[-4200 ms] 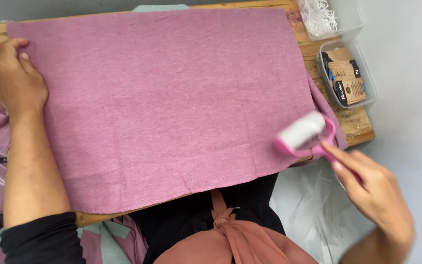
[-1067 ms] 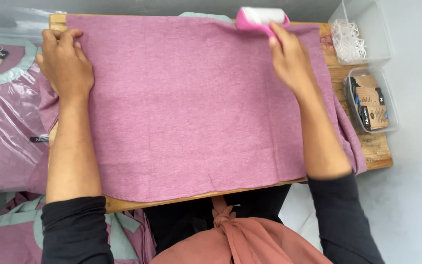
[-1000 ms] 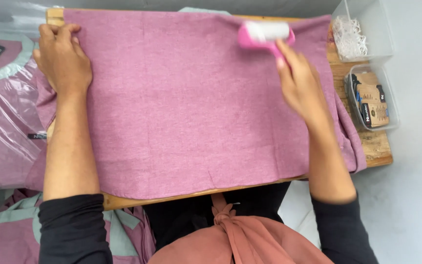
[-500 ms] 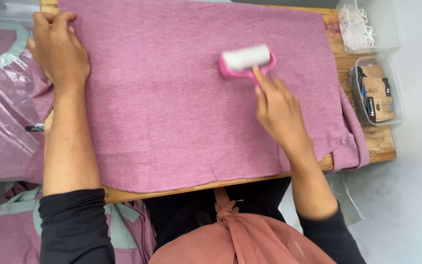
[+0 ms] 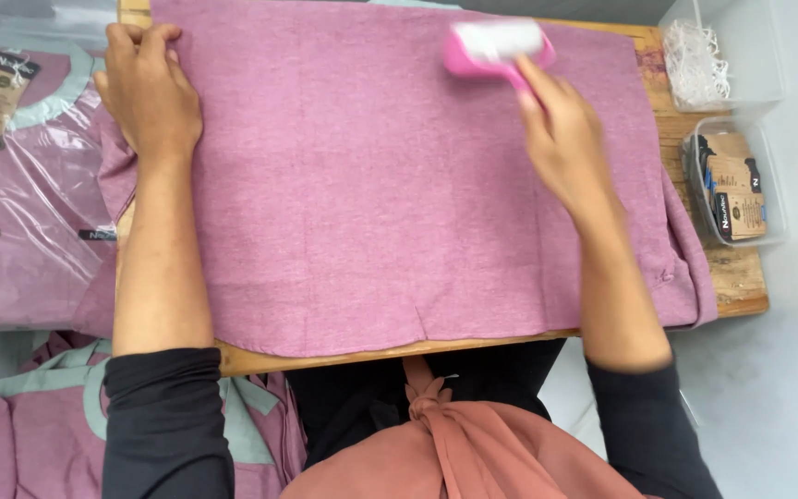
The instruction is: The person uses a pink lint roller to roll over a pink and light blue shirt laid on a wooden table. They repeatedly roll the shirt's front and back, repositioning the garment to cover different areas. The person continues rolling until the end of the clip.
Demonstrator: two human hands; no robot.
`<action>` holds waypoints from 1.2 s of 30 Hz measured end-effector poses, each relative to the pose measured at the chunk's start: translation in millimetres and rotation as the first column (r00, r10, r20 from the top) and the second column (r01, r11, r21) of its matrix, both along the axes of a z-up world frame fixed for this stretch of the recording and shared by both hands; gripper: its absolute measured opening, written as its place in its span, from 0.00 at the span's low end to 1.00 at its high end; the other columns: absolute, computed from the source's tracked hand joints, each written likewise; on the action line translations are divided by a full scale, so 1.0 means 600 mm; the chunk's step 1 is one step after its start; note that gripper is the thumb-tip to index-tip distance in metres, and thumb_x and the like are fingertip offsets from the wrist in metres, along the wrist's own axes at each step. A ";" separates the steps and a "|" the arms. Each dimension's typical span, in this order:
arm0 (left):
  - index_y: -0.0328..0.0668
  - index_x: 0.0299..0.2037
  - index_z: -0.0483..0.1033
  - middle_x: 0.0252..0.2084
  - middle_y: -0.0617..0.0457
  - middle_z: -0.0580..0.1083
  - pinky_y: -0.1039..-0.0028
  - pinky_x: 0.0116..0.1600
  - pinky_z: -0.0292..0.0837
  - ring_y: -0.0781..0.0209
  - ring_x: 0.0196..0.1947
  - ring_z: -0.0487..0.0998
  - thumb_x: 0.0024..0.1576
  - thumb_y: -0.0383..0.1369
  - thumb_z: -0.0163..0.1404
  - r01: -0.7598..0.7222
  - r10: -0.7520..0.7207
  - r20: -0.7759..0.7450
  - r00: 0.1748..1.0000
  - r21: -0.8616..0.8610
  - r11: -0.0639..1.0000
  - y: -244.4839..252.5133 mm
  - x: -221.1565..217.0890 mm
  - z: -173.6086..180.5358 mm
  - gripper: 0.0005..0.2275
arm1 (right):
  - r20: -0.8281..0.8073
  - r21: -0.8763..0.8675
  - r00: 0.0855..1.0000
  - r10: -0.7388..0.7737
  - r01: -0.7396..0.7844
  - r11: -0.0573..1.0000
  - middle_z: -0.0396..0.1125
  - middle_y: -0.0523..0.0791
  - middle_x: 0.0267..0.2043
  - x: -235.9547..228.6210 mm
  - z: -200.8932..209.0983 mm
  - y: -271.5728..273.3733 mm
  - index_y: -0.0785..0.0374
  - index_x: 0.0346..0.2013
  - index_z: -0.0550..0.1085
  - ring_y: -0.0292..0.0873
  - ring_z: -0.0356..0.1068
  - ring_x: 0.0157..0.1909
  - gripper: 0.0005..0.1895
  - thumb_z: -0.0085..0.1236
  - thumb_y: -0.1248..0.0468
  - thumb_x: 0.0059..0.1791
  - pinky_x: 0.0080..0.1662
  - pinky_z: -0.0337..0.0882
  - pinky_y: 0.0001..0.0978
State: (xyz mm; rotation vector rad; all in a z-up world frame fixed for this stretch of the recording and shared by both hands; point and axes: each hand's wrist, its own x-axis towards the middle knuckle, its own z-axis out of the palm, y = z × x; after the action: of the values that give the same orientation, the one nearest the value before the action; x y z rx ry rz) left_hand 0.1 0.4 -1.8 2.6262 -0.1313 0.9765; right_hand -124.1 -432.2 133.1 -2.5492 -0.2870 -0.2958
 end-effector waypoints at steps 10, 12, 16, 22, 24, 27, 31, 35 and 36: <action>0.46 0.49 0.83 0.46 0.48 0.68 0.52 0.42 0.64 0.49 0.44 0.73 0.57 0.18 0.56 0.030 -0.033 0.045 0.998 0.069 0.997 0.002 -0.003 -0.002 0.14 | -0.349 -0.237 0.857 -0.379 0.310 0.921 0.70 0.44 0.45 -0.305 0.038 -0.103 0.51 0.71 0.68 0.43 0.68 0.46 0.26 0.43 0.59 0.57 0.54 0.63 0.36; 0.43 0.50 0.84 0.48 0.48 0.67 0.51 0.44 0.64 0.49 0.45 0.73 0.58 0.17 0.55 0.041 -0.043 0.025 0.999 0.050 0.998 0.002 -0.005 0.003 0.14 | -0.251 -0.237 0.935 -0.252 0.193 0.952 0.72 0.46 0.50 -0.269 0.016 -0.116 0.55 0.71 0.68 0.48 0.67 0.45 0.25 0.41 0.59 0.58 0.49 0.63 0.42; 0.42 0.51 0.84 0.47 0.49 0.67 0.51 0.43 0.65 0.50 0.45 0.73 0.59 0.17 0.54 0.056 -0.058 0.036 0.998 0.057 0.997 0.002 -0.007 0.005 0.14 | -0.190 -0.186 0.964 -0.187 0.152 0.971 0.68 0.51 0.41 -0.119 0.001 -0.104 0.57 0.73 0.65 0.52 0.62 0.39 0.27 0.41 0.66 0.58 0.43 0.61 0.46; 0.41 0.51 0.84 0.47 0.49 0.68 0.51 0.46 0.64 0.51 0.46 0.72 0.60 0.18 0.52 0.034 -0.034 -0.011 0.999 0.025 0.999 0.001 -0.007 0.008 0.13 | -0.124 -0.111 0.987 -0.105 0.092 0.990 0.71 0.52 0.43 0.098 -0.025 -0.100 0.69 0.66 0.69 0.39 0.62 0.28 0.20 0.43 0.69 0.59 0.29 0.63 0.29; 0.41 0.51 0.84 0.46 0.50 0.67 0.50 0.46 0.66 0.52 0.45 0.71 0.61 0.18 0.53 0.045 -0.045 0.015 0.999 0.024 0.999 0.002 -0.007 0.004 0.13 | -0.016 -0.070 0.998 -0.056 0.055 0.996 0.68 0.56 0.63 0.145 -0.034 -0.101 0.70 0.63 0.70 0.60 0.66 0.64 0.19 0.43 0.69 0.57 0.63 0.61 0.55; 0.42 0.51 0.84 0.46 0.50 0.68 0.51 0.47 0.65 0.52 0.44 0.72 0.61 0.18 0.54 0.037 -0.037 0.001 0.999 0.016 0.999 -0.001 -0.007 0.006 0.13 | -0.001 -0.038 0.999 -0.054 0.054 0.998 0.66 0.55 0.64 0.133 -0.030 -0.103 0.68 0.64 0.69 0.59 0.64 0.65 0.20 0.43 0.66 0.58 0.63 0.60 0.51; 0.42 0.52 0.85 0.46 0.49 0.68 0.51 0.47 0.64 0.52 0.44 0.72 0.61 0.18 0.54 0.038 -0.038 -0.012 0.999 0.013 0.999 0.001 -0.011 0.006 0.13 | -0.095 -0.063 0.990 -0.104 0.098 0.993 0.66 0.56 0.65 -0.047 0.023 -0.104 0.58 0.71 0.64 0.55 0.64 0.63 0.23 0.36 0.59 0.62 0.59 0.61 0.51; 0.41 0.52 0.85 0.47 0.48 0.68 0.50 0.46 0.64 0.49 0.45 0.72 0.62 0.18 0.54 0.060 -0.059 -0.011 0.998 0.023 0.998 0.002 -0.006 0.005 0.13 | -0.210 -0.279 0.928 -0.306 0.243 0.929 0.69 0.54 0.54 -0.209 0.044 -0.136 0.54 0.72 0.66 0.56 0.68 0.53 0.26 0.39 0.59 0.59 0.52 0.64 0.51; 0.40 0.53 0.85 0.48 0.48 0.68 0.51 0.47 0.64 0.49 0.45 0.73 0.63 0.18 0.54 0.062 -0.061 -0.017 0.998 0.032 0.998 0.004 -0.007 0.003 0.12 | -0.240 -0.309 0.884 -0.401 0.322 0.895 0.67 0.54 0.56 -0.242 0.043 -0.143 0.50 0.71 0.67 0.58 0.68 0.58 0.26 0.40 0.58 0.57 0.54 0.65 0.52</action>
State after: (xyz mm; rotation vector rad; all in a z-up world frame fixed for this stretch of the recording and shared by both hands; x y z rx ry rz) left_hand -4.0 2.8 -0.2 2.6419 -0.2247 0.9400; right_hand -269.2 -517.7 158.9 -2.8529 0.2971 -0.0034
